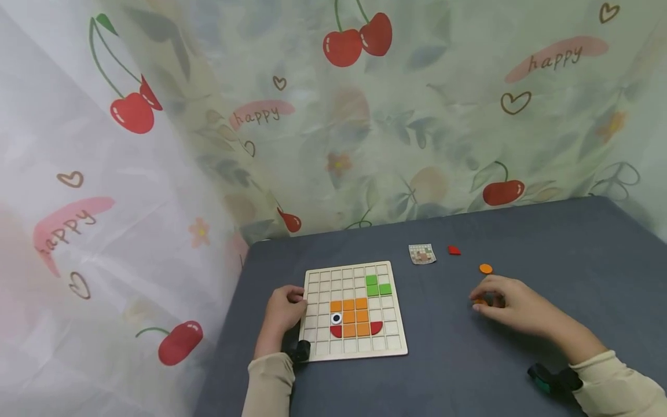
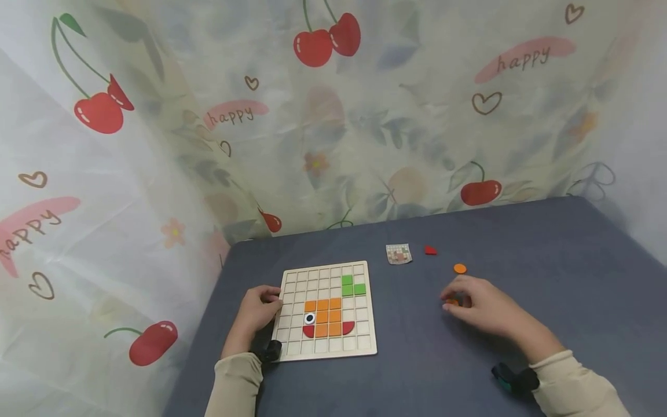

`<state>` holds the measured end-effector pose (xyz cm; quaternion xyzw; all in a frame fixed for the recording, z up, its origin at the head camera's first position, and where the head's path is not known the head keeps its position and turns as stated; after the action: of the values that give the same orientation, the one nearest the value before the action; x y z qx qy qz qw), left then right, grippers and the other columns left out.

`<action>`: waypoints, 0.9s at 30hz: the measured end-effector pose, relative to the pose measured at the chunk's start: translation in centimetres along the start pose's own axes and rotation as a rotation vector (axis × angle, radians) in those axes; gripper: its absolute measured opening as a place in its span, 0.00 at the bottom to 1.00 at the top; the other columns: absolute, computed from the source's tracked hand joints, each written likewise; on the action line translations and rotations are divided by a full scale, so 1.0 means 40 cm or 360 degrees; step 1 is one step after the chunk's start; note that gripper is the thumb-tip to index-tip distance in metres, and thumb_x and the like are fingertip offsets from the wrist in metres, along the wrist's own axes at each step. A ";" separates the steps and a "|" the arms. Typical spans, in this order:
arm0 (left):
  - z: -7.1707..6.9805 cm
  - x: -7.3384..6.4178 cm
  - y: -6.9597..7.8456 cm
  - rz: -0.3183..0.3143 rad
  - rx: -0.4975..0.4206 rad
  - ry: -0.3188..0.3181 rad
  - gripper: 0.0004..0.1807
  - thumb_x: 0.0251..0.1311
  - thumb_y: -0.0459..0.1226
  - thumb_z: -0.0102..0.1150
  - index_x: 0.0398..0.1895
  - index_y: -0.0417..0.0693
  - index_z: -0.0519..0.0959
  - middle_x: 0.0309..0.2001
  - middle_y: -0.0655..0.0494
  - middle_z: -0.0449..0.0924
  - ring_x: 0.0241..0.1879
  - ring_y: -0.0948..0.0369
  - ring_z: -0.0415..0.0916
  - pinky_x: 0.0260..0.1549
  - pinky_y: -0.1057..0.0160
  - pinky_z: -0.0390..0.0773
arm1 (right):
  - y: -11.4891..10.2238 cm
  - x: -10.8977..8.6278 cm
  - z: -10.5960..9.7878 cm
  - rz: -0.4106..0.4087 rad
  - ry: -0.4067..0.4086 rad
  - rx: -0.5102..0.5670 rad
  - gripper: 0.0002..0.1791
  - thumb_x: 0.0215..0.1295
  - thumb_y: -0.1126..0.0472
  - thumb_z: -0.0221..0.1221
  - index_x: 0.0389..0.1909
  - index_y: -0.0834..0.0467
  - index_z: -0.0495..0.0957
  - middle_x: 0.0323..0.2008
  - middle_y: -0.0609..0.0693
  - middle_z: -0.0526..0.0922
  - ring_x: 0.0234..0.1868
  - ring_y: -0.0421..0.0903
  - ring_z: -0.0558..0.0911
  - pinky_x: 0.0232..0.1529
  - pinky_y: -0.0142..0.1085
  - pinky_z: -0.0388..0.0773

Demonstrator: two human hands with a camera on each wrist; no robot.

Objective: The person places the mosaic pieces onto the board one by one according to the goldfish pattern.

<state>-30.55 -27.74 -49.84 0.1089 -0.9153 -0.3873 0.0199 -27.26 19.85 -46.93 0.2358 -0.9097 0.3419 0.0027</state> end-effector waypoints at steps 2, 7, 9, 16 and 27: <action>-0.002 0.000 -0.003 -0.0008 -0.0005 0.0003 0.15 0.64 0.32 0.64 0.53 0.40 0.86 0.43 0.46 0.84 0.43 0.53 0.80 0.40 0.56 0.82 | 0.007 -0.002 -0.010 0.0018 0.0027 -0.0006 0.07 0.68 0.58 0.72 0.44 0.50 0.87 0.40 0.39 0.84 0.28 0.32 0.73 0.29 0.31 0.73; -0.001 -0.001 -0.014 -0.0036 -0.0019 0.0008 0.15 0.64 0.32 0.64 0.53 0.40 0.86 0.43 0.47 0.84 0.43 0.53 0.80 0.39 0.57 0.81 | 0.017 0.004 -0.034 0.0052 0.0061 -0.0030 0.07 0.68 0.60 0.71 0.45 0.53 0.87 0.41 0.43 0.83 0.28 0.32 0.73 0.27 0.32 0.74; 0.000 -0.001 -0.016 -0.0037 -0.0021 0.0006 0.15 0.63 0.32 0.64 0.53 0.40 0.86 0.43 0.47 0.84 0.43 0.54 0.80 0.39 0.57 0.81 | 0.020 0.006 -0.042 0.0061 0.0072 -0.0047 0.07 0.68 0.60 0.71 0.45 0.54 0.87 0.41 0.44 0.83 0.29 0.33 0.73 0.28 0.32 0.74; -0.003 0.001 -0.007 -0.0011 -0.0009 0.0007 0.16 0.63 0.32 0.64 0.53 0.40 0.86 0.43 0.47 0.84 0.42 0.54 0.80 0.38 0.57 0.81 | 0.017 0.037 -0.068 0.0032 0.0159 -0.0120 0.08 0.68 0.61 0.71 0.46 0.56 0.88 0.42 0.46 0.85 0.30 0.33 0.74 0.29 0.32 0.74; 0.000 0.002 -0.004 -0.0023 -0.0006 -0.0004 0.15 0.64 0.32 0.64 0.53 0.40 0.86 0.42 0.48 0.84 0.42 0.54 0.80 0.39 0.57 0.81 | 0.062 0.189 -0.056 0.0211 -0.0007 -0.0153 0.17 0.71 0.58 0.67 0.55 0.62 0.85 0.46 0.55 0.86 0.34 0.44 0.79 0.33 0.39 0.77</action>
<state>-30.61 -27.87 -49.93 0.1148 -0.9137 -0.3895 0.0161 -35.40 19.64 -45.50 0.1755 -0.9387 0.2967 -0.0108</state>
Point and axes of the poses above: each hand's wrist, its own x-axis towards the middle knuckle, its own z-axis out of the palm, y = z × x, the point moved 8 cm from there along x, towards the middle knuckle
